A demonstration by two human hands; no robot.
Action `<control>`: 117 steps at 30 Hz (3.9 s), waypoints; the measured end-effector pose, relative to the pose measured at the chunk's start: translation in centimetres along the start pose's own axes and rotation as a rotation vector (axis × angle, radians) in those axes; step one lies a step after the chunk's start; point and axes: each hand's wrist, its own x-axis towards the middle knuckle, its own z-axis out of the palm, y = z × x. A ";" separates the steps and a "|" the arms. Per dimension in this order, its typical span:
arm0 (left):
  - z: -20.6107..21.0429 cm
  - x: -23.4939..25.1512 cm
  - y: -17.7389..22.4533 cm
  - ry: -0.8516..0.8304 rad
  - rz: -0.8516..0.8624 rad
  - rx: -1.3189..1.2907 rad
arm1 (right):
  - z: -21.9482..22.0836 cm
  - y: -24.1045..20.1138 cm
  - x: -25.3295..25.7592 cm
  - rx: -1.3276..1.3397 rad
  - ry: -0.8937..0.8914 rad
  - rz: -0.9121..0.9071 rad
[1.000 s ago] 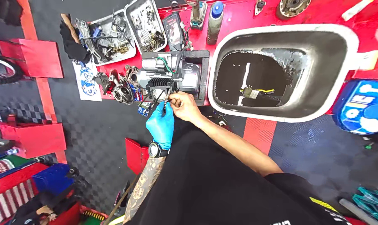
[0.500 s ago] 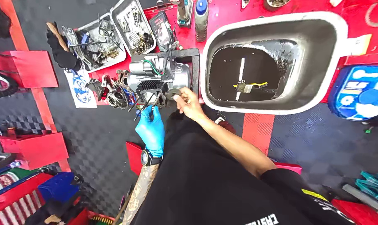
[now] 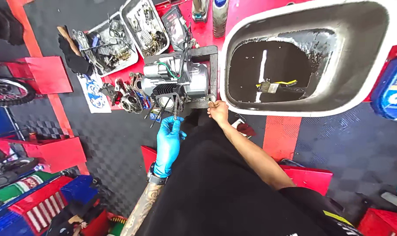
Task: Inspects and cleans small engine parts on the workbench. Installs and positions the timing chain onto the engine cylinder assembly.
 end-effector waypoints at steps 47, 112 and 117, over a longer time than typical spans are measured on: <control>-6.5 21.6 -10.1 -0.308 1.303 0.252 | 10.8 -18.4 -16.9 0.419 0.337 -0.318; -5.8 21.8 -10.1 -0.233 1.289 0.281 | 12.4 -15.9 -15.1 0.273 0.609 -0.496; -6.3 21.9 -9.8 -0.260 1.268 0.327 | 13.0 -16.6 -15.0 0.351 0.669 -0.479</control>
